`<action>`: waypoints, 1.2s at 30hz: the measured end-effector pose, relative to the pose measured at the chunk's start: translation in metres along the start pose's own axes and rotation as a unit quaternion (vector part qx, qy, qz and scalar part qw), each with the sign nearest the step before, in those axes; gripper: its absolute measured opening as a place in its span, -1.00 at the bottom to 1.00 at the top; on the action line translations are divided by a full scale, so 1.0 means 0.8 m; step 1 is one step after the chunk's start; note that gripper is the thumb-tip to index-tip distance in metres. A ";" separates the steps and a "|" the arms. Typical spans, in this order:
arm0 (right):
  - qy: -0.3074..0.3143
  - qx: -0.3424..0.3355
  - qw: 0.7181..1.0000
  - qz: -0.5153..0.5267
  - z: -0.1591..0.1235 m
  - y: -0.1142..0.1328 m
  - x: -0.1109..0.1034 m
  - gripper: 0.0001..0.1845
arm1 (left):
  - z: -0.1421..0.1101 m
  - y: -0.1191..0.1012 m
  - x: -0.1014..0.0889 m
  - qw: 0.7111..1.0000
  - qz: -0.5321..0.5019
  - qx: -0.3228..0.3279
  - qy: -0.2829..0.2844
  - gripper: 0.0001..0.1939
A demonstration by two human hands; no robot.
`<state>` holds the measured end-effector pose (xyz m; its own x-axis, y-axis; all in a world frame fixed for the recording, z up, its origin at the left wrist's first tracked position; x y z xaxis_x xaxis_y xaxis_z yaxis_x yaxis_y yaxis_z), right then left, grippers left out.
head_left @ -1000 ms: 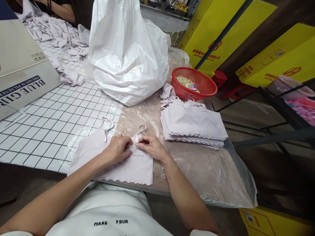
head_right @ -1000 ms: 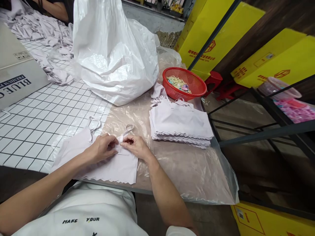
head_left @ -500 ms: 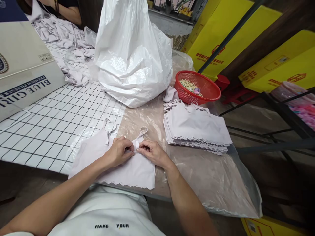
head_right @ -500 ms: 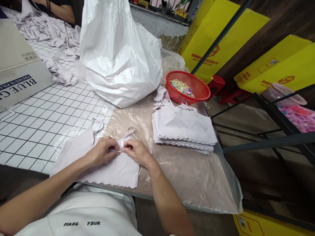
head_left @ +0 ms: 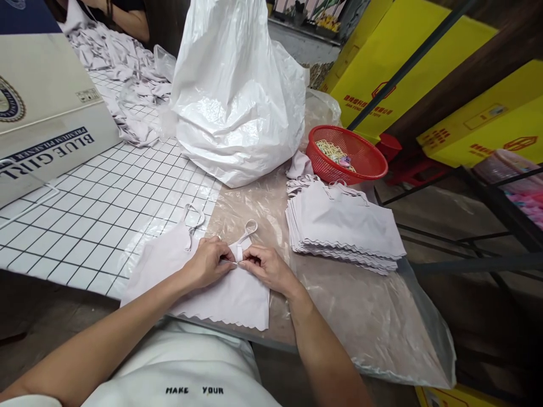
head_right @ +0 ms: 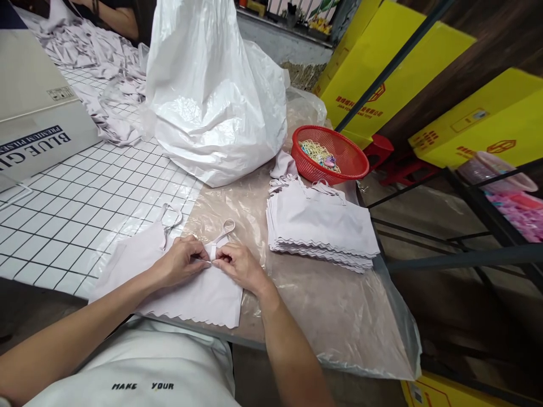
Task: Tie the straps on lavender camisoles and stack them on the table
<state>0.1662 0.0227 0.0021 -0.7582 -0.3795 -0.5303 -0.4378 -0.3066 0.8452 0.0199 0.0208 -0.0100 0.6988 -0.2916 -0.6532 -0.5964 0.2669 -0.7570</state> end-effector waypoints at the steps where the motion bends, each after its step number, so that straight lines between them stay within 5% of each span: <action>1: 0.000 -0.003 1.000 -0.004 0.000 0.001 0.000 -0.87 | 0.000 0.000 0.000 1.000 0.001 -0.003 0.001 -0.94; 19: -0.063 -0.052 0.996 -0.019 0.004 0.009 0.011 -0.86 | 0.006 -0.003 0.001 0.997 0.069 0.001 0.035 -0.84; 36: -0.108 0.043 0.989 0.086 0.005 -0.007 0.010 -0.86 | 0.003 -0.005 -0.006 1.000 -0.001 0.007 0.015 -0.80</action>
<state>0.1609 0.0246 -0.0070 -0.9066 -0.2220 -0.3589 -0.3253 -0.1739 0.9295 0.0198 0.0234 -0.0039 0.6876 -0.3204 -0.6516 -0.5887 0.2794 -0.7586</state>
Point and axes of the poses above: each hand's wrist, its own z-axis towards the middle knuckle, its own x-axis out of the palm, y = z × x, the point moved 6 cm from there along z, towards the middle knuckle, and after that the axes turned 4 degrees about -y, right-handed, at the moved point
